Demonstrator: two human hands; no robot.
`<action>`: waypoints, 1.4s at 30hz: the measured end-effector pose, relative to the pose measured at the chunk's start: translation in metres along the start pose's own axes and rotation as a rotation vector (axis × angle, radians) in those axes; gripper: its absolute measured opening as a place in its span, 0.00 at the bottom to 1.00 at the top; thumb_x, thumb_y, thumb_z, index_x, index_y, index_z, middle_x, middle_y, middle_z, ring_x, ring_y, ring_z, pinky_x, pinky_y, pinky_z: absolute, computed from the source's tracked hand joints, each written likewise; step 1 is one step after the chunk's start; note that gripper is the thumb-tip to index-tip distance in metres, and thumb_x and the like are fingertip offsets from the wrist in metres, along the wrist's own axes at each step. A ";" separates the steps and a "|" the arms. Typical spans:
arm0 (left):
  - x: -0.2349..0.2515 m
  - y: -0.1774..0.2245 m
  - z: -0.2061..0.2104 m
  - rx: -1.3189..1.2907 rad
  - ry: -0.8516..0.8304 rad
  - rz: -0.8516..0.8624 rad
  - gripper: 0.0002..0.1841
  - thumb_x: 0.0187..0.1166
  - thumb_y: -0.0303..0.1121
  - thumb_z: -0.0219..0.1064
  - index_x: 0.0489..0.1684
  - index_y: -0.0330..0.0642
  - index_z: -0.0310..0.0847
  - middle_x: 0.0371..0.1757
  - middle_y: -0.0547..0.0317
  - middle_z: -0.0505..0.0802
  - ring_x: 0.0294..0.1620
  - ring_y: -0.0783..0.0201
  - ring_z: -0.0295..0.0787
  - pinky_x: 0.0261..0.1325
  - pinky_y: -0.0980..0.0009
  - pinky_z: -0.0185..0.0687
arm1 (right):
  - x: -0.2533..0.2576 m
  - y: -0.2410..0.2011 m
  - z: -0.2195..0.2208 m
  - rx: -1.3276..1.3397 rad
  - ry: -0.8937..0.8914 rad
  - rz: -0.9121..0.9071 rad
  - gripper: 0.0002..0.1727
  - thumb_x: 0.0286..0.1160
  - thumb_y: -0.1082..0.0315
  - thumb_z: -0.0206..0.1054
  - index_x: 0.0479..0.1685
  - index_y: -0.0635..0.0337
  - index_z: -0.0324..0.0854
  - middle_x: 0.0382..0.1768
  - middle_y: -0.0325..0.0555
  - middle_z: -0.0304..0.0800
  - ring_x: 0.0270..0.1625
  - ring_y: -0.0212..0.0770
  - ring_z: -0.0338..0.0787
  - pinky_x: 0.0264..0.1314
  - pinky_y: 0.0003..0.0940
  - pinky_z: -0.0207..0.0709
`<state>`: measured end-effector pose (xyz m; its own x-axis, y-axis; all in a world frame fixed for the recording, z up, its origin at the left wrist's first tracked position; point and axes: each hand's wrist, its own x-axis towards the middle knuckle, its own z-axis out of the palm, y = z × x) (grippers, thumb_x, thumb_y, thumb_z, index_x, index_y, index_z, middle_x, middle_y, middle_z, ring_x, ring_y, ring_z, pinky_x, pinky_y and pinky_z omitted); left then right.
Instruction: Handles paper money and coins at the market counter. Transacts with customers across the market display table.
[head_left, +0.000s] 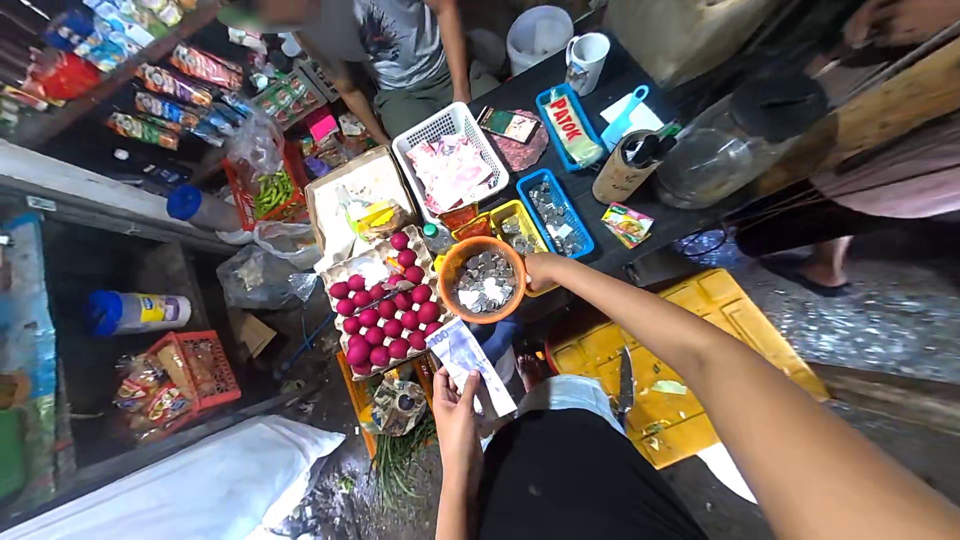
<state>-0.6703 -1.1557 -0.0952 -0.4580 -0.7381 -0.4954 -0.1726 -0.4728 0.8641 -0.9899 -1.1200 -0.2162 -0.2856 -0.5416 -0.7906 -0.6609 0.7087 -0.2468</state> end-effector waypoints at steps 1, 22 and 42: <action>0.000 0.000 -0.001 -0.003 0.008 0.000 0.18 0.79 0.18 0.66 0.66 0.29 0.72 0.48 0.44 0.92 0.45 0.60 0.93 0.49 0.66 0.92 | 0.002 0.002 0.001 -0.012 -0.003 -0.029 0.20 0.67 0.66 0.77 0.52 0.75 0.86 0.55 0.68 0.89 0.62 0.67 0.88 0.63 0.70 0.78; -0.008 0.001 0.003 0.024 -0.057 -0.003 0.17 0.80 0.20 0.65 0.66 0.29 0.72 0.49 0.43 0.91 0.45 0.59 0.93 0.50 0.65 0.92 | -0.024 -0.008 0.015 -0.092 0.002 -0.063 0.15 0.72 0.75 0.71 0.55 0.75 0.85 0.61 0.68 0.87 0.66 0.67 0.86 0.66 0.68 0.77; 0.026 -0.003 0.020 -0.031 -0.066 -0.013 0.16 0.89 0.30 0.60 0.68 0.28 0.76 0.53 0.45 0.92 0.50 0.60 0.93 0.56 0.63 0.90 | -0.085 0.036 0.022 1.416 0.278 -0.326 0.14 0.84 0.66 0.66 0.63 0.62 0.80 0.44 0.45 0.90 0.37 0.35 0.91 0.45 0.33 0.88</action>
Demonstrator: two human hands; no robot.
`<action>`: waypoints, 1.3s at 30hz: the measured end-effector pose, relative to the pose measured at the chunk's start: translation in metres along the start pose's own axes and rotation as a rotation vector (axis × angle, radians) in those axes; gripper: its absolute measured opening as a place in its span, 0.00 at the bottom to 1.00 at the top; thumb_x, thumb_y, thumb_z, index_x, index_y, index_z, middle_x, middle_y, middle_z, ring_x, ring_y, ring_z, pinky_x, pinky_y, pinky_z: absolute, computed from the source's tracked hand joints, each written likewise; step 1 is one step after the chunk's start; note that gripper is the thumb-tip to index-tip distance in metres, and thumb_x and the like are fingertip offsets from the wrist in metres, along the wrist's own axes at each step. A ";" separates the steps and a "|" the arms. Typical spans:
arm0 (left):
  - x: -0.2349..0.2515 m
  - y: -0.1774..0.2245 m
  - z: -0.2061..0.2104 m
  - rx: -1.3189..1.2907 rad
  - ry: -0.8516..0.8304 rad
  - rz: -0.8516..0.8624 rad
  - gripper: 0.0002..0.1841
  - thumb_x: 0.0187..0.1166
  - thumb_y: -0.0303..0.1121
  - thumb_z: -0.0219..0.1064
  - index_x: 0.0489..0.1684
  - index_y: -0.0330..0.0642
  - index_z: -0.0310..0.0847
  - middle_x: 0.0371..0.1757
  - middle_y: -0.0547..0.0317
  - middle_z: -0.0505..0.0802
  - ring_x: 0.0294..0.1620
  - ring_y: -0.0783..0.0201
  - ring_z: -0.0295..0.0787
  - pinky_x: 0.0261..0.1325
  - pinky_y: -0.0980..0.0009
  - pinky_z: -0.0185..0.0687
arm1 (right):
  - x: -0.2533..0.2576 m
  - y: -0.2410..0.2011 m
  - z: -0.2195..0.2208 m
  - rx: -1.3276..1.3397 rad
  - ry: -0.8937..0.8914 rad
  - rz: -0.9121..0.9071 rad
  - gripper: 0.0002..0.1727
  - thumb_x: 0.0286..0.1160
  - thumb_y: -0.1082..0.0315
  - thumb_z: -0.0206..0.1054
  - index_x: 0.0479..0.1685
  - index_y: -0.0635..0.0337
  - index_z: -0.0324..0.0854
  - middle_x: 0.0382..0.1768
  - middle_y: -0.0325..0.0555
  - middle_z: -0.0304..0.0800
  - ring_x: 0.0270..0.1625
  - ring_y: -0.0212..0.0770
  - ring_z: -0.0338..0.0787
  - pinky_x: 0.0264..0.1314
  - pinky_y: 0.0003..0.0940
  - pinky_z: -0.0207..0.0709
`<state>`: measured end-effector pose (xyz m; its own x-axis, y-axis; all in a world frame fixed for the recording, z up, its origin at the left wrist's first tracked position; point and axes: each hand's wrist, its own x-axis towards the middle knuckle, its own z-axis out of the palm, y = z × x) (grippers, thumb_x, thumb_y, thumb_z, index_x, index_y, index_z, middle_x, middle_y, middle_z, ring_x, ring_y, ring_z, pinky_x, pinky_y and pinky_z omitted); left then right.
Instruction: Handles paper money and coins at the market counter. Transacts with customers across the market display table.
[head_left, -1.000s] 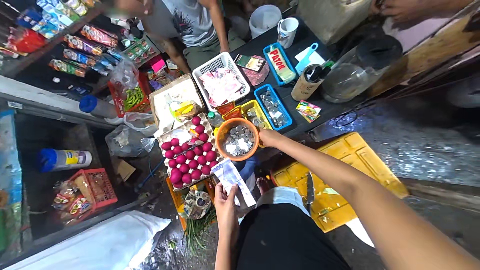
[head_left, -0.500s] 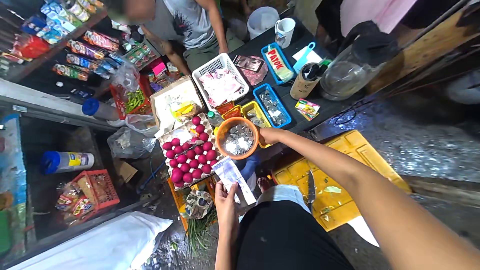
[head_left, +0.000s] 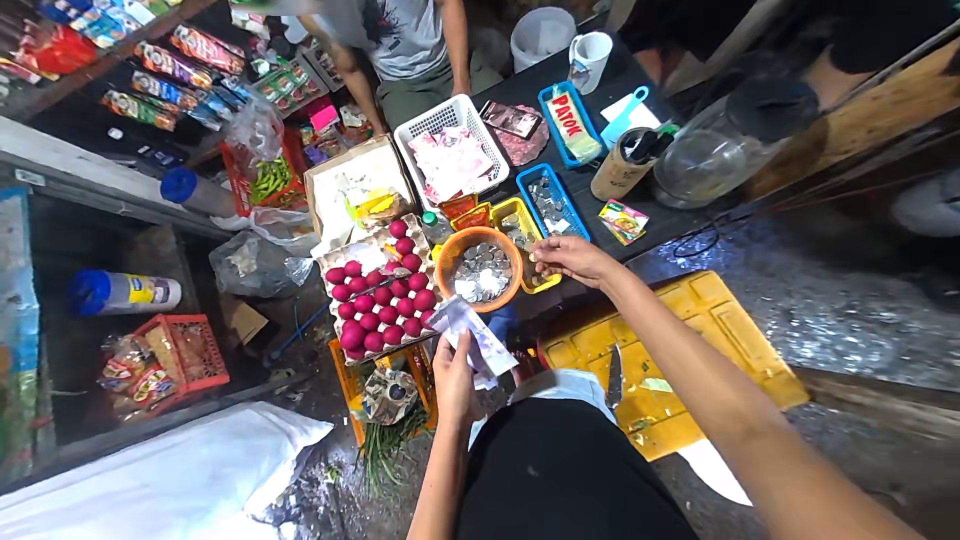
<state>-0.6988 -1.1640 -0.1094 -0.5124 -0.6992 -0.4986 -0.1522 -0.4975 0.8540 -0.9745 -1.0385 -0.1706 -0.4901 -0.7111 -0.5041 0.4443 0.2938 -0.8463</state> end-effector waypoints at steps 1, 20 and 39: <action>0.005 -0.001 0.003 0.014 -0.009 0.023 0.17 0.89 0.30 0.59 0.70 0.28 0.74 0.54 0.44 0.92 0.50 0.60 0.93 0.57 0.63 0.90 | -0.018 -0.016 0.015 -0.060 -0.024 0.009 0.14 0.83 0.69 0.67 0.62 0.64 0.81 0.42 0.47 0.91 0.34 0.35 0.90 0.41 0.31 0.87; 0.007 -0.005 0.034 -0.678 -0.118 -0.228 0.18 0.96 0.38 0.42 0.71 0.38 0.70 0.53 0.47 0.90 0.49 0.59 0.92 0.53 0.64 0.89 | -0.090 -0.046 0.134 -0.547 -0.043 -0.034 0.13 0.88 0.67 0.63 0.64 0.63 0.80 0.43 0.49 0.96 0.38 0.37 0.98 0.46 0.35 0.94; 0.009 0.000 0.023 -0.876 -0.116 -0.250 0.18 0.94 0.39 0.46 0.60 0.37 0.78 0.46 0.45 0.92 0.43 0.56 0.94 0.46 0.63 0.92 | -0.104 -0.055 0.131 0.354 -0.368 0.163 0.29 0.98 0.54 0.38 0.82 0.65 0.68 0.75 0.59 0.81 0.72 0.53 0.86 0.74 0.47 0.82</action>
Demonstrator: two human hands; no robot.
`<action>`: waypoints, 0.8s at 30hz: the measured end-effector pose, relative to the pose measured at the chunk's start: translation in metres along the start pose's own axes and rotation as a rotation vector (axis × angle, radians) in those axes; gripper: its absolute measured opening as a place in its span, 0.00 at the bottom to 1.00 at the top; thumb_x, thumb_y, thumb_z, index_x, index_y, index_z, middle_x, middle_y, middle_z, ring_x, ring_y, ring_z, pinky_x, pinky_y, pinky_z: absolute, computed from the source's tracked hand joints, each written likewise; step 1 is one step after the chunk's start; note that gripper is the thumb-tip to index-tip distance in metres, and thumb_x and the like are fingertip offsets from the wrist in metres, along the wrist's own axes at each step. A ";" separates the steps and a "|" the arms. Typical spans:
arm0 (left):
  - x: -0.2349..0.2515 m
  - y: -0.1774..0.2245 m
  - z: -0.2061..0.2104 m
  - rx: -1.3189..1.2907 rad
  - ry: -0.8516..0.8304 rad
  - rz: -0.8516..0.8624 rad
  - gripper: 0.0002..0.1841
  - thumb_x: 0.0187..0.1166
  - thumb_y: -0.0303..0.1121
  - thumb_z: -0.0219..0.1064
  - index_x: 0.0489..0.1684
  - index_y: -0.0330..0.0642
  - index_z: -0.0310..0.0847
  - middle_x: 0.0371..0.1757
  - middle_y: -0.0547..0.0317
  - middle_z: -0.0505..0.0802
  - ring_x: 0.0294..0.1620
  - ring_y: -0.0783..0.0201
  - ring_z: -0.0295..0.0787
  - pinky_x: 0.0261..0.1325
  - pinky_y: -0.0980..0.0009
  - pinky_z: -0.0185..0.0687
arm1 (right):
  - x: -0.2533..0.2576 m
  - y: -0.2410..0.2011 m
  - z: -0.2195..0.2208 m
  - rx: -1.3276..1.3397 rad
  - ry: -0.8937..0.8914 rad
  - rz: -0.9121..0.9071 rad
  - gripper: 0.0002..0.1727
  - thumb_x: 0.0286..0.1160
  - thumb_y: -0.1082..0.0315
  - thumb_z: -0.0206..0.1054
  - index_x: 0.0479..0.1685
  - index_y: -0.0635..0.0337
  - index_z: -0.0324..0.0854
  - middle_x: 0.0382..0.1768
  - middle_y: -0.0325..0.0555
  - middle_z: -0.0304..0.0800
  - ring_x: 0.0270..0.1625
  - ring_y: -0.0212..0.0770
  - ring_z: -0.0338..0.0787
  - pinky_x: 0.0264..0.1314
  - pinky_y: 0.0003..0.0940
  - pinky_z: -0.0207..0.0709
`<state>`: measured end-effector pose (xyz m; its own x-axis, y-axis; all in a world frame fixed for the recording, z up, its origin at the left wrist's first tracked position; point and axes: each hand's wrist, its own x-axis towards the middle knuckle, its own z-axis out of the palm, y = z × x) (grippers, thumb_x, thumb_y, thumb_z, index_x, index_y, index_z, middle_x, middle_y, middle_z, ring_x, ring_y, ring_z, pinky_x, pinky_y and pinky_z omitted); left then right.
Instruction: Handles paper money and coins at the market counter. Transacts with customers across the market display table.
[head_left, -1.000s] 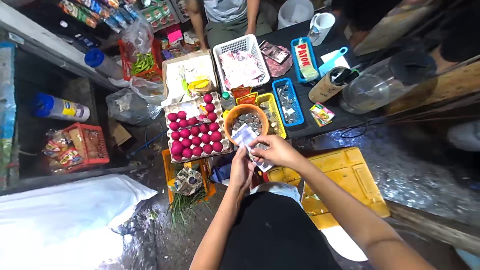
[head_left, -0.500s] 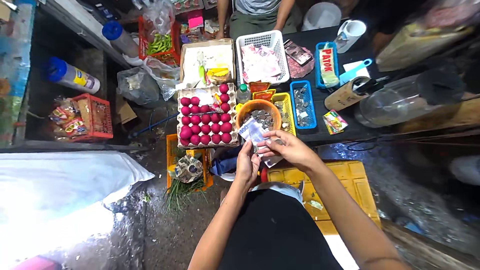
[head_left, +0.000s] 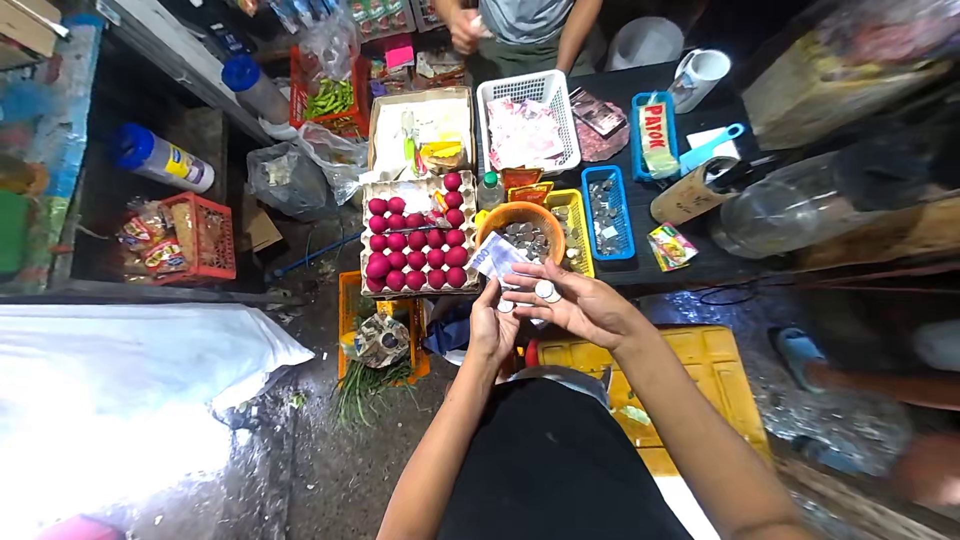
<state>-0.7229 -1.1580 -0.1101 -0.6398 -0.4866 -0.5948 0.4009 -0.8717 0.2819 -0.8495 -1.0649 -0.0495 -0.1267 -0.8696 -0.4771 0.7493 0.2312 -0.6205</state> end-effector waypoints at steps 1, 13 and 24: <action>0.000 0.000 0.001 -0.016 -0.007 -0.001 0.18 0.94 0.39 0.46 0.60 0.37 0.77 0.47 0.45 0.92 0.45 0.56 0.94 0.49 0.63 0.92 | 0.000 0.000 -0.003 0.041 -0.003 0.004 0.29 0.98 0.54 0.37 0.81 0.66 0.68 0.74 0.60 0.82 0.72 0.54 0.86 0.75 0.47 0.81; 0.004 -0.011 0.002 -0.033 0.013 -0.035 0.17 0.94 0.39 0.46 0.59 0.37 0.77 0.45 0.46 0.90 0.43 0.56 0.93 0.48 0.62 0.91 | 0.004 0.015 0.001 -0.518 0.083 -0.154 0.25 0.91 0.74 0.45 0.85 0.59 0.65 0.79 0.50 0.78 0.76 0.41 0.84 0.78 0.38 0.78; 0.005 -0.005 -0.021 -0.010 0.157 0.021 0.18 0.94 0.38 0.46 0.65 0.35 0.74 0.53 0.43 0.91 0.51 0.53 0.93 0.53 0.57 0.91 | 0.060 -0.001 -0.125 -1.360 0.887 -0.394 0.14 0.85 0.70 0.61 0.60 0.62 0.88 0.60 0.63 0.88 0.69 0.66 0.82 0.70 0.65 0.75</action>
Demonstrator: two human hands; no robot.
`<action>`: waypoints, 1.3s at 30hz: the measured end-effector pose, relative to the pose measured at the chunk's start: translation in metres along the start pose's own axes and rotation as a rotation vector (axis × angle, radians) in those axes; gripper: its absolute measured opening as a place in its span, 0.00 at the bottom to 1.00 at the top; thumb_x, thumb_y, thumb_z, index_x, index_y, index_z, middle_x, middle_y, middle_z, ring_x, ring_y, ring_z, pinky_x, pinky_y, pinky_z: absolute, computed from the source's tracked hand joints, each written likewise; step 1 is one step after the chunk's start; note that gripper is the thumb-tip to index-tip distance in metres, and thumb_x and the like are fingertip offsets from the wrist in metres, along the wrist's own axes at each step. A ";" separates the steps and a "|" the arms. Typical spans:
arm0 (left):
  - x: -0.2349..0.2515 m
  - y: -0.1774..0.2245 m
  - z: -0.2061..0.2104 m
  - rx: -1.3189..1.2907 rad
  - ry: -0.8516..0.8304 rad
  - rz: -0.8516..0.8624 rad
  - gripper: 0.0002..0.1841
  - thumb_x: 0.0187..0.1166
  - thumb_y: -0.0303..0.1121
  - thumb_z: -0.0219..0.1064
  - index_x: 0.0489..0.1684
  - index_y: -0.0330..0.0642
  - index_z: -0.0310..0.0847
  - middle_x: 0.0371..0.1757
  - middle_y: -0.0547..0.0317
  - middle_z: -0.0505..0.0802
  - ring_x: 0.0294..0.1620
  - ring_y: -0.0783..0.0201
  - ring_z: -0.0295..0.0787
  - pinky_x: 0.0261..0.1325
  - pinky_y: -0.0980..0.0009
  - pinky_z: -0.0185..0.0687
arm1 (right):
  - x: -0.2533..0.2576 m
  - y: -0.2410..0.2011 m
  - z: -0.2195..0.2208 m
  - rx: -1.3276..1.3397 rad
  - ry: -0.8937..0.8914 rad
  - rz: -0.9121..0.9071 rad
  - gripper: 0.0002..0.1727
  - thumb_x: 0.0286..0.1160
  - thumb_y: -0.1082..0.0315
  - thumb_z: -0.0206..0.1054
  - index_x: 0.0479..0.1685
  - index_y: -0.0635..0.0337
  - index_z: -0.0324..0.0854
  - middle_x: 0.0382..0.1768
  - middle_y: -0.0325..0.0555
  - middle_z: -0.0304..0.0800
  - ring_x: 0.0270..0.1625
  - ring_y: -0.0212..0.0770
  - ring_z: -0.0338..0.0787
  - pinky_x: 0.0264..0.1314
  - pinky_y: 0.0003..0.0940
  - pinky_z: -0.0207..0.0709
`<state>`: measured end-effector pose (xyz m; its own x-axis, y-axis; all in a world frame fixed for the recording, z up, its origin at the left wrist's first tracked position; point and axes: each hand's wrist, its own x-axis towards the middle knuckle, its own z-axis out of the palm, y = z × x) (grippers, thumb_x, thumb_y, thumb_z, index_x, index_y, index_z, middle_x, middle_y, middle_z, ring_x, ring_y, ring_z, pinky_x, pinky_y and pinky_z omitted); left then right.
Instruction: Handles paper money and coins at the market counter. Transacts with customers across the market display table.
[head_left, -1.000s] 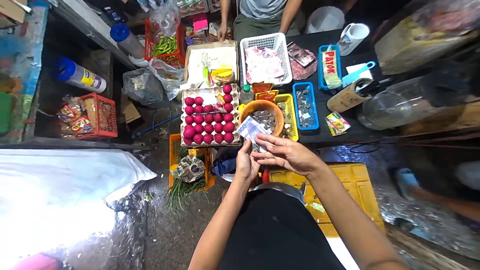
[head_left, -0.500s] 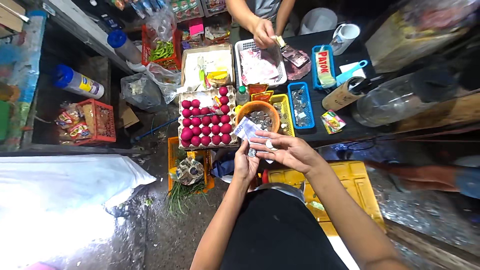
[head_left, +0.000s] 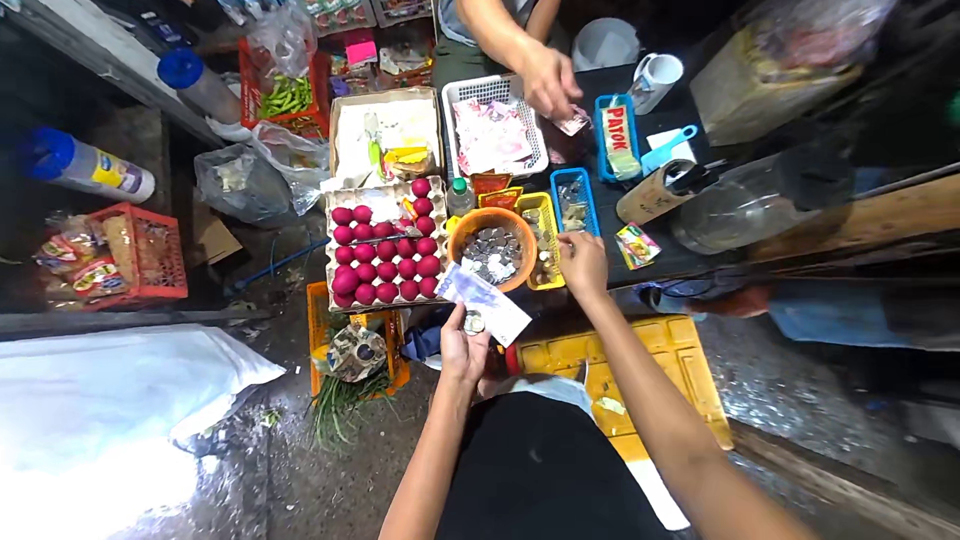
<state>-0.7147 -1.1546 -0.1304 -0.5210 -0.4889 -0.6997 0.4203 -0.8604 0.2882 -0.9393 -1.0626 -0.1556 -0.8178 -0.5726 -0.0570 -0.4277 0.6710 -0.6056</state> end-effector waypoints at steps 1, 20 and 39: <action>0.000 0.001 -0.002 0.009 0.008 0.003 0.18 0.94 0.38 0.45 0.65 0.35 0.74 0.53 0.43 0.91 0.51 0.53 0.93 0.53 0.57 0.91 | 0.014 0.019 0.010 -0.061 -0.099 0.047 0.12 0.82 0.71 0.66 0.56 0.62 0.91 0.60 0.65 0.88 0.70 0.69 0.80 0.71 0.68 0.73; 0.006 -0.016 0.003 0.097 0.011 -0.107 0.20 0.94 0.38 0.45 0.71 0.34 0.71 0.58 0.41 0.89 0.57 0.51 0.90 0.60 0.56 0.88 | 0.074 0.054 0.048 -0.687 -0.775 -0.518 0.07 0.75 0.81 0.65 0.41 0.70 0.89 0.54 0.61 0.91 0.69 0.63 0.84 0.75 0.58 0.74; -0.039 0.024 -0.039 0.095 0.094 0.083 0.26 0.95 0.50 0.38 0.62 0.39 0.77 0.49 0.50 0.91 0.47 0.59 0.92 0.47 0.63 0.90 | 0.086 0.056 0.014 -0.522 -0.319 0.164 0.22 0.75 0.67 0.70 0.64 0.74 0.82 0.61 0.81 0.84 0.67 0.82 0.82 0.64 0.82 0.70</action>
<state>-0.6549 -1.1509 -0.1218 -0.4140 -0.5467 -0.7278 0.3842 -0.8298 0.4048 -1.0284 -1.0811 -0.2060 -0.7681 -0.5007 -0.3990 -0.5035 0.8574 -0.1066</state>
